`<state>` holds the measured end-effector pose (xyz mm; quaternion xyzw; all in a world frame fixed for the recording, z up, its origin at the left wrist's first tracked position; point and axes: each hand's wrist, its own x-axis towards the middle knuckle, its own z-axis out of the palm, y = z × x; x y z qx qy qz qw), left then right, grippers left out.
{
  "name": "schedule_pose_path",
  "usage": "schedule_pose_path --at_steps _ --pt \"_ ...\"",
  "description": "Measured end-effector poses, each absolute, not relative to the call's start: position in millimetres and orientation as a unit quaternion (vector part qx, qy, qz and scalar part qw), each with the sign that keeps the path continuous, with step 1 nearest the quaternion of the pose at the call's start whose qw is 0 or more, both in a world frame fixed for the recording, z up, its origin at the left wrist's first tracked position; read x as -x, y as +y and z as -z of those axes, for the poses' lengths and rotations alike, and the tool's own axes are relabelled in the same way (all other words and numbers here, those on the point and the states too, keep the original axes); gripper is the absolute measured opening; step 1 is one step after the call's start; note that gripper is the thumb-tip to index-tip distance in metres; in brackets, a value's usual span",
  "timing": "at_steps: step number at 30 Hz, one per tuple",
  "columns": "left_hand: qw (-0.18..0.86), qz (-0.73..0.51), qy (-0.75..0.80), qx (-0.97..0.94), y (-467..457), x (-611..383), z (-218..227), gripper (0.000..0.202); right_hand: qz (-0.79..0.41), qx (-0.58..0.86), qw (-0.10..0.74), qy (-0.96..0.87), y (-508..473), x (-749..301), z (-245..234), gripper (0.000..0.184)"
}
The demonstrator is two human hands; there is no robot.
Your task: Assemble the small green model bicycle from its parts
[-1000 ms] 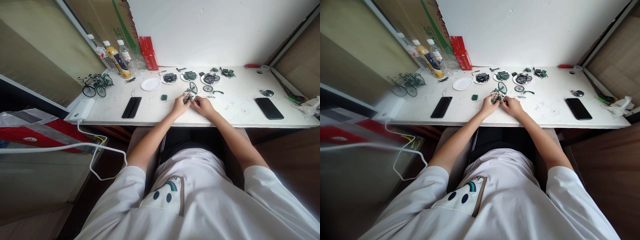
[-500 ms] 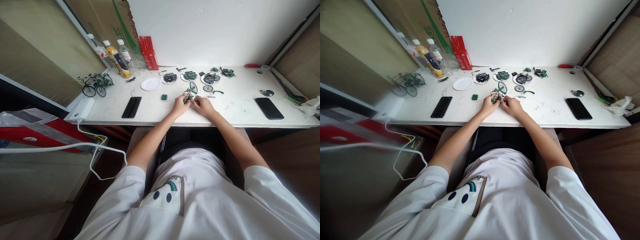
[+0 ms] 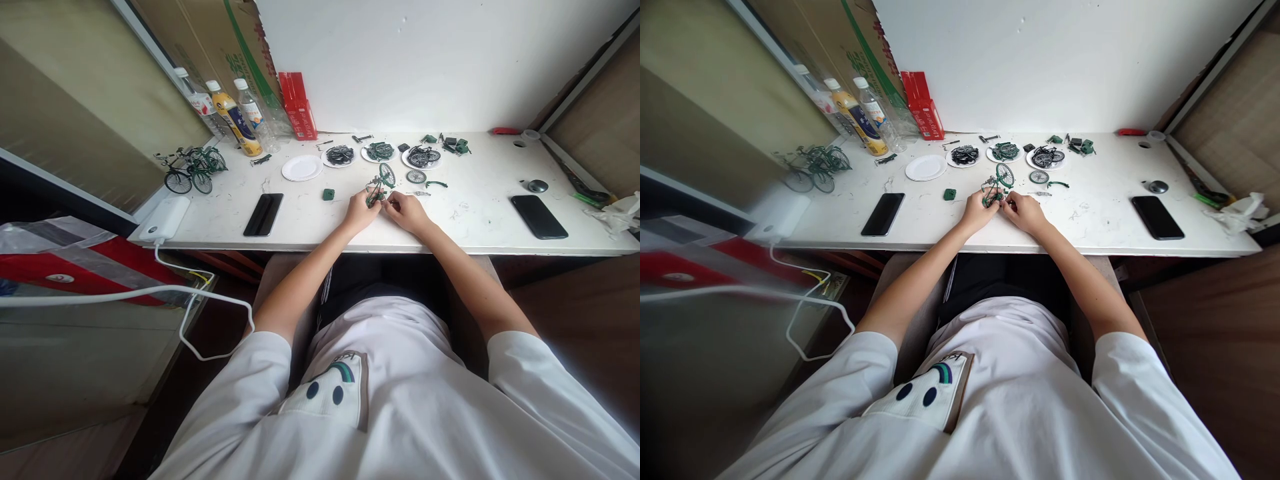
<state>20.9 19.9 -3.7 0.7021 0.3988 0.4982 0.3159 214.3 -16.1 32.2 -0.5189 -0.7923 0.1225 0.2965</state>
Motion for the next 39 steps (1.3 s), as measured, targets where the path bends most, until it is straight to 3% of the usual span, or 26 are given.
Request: schedule_pose_path --at_steps 27,39 --pt "0.317 -0.498 0.4 -0.701 21.0 -21.1 4.0 0.034 -0.121 0.507 0.313 -0.794 -13.3 -216.1 -27.2 0.032" --pt "0.315 -0.503 0.403 -0.697 17.7 -22.0 0.2 0.032 -0.132 0.485 0.337 -0.796 -6.2 -219.3 -19.3 0.042"
